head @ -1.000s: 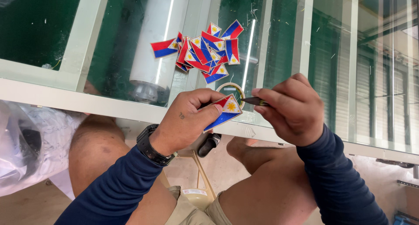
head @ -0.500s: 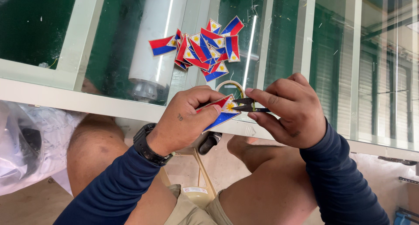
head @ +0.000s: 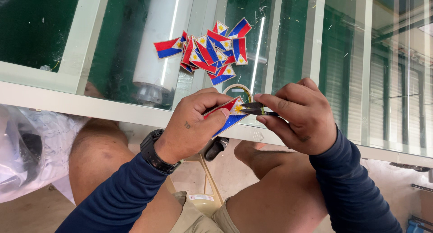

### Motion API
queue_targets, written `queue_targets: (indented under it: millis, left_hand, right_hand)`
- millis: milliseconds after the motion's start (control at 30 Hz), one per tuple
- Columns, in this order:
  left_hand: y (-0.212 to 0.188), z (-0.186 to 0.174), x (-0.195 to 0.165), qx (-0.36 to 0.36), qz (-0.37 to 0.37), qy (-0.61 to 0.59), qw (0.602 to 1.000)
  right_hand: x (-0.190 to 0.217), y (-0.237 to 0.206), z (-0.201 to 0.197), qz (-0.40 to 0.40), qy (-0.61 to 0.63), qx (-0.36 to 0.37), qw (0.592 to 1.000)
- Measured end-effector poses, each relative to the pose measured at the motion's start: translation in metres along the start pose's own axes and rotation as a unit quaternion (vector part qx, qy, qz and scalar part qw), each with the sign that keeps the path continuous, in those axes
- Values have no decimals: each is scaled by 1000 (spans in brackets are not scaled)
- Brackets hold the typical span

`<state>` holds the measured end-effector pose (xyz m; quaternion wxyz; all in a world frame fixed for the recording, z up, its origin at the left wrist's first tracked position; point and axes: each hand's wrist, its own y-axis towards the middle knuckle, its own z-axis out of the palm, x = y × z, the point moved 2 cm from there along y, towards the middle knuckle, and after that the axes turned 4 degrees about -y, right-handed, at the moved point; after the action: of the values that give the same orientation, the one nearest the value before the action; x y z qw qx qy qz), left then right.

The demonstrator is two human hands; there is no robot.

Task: The person trims the edges of small Philippine flag stickers using a craft knife while seated. They peel backing, cut around the flag shape, and place finished pieces on a glass table.

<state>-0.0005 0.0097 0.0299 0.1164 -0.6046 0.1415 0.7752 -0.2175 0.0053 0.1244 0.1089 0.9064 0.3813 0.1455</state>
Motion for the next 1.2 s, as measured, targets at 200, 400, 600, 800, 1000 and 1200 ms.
queue_targets:
  millis: [200, 400, 600, 800, 1000, 1200]
  left_hand:
    - [-2, 4, -1, -13, 6, 1, 1000]
    - [-5, 5, -3, -9, 21, -8, 1000]
    - [-4, 6, -3, -14, 16, 6, 1000]
    - [-4, 6, -4, -15, 42, 25, 999]
    - [-3, 7, -4, -17, 36, 42, 998]
    - [-4, 7, -4, -15, 42, 29, 999]
  right_hand:
    - [1, 0, -1, 0, -12, -12, 1000]
    - [-1, -2, 1, -6, -9, -30, 1000]
    - [-3, -3, 2, -9, 3, -33, 999]
    - [-3, -2, 3, -20, -8, -36, 999]
    - [-4, -3, 5, -21, 0, -38, 999]
    - [-5, -3, 6, -22, -6, -44, 999]
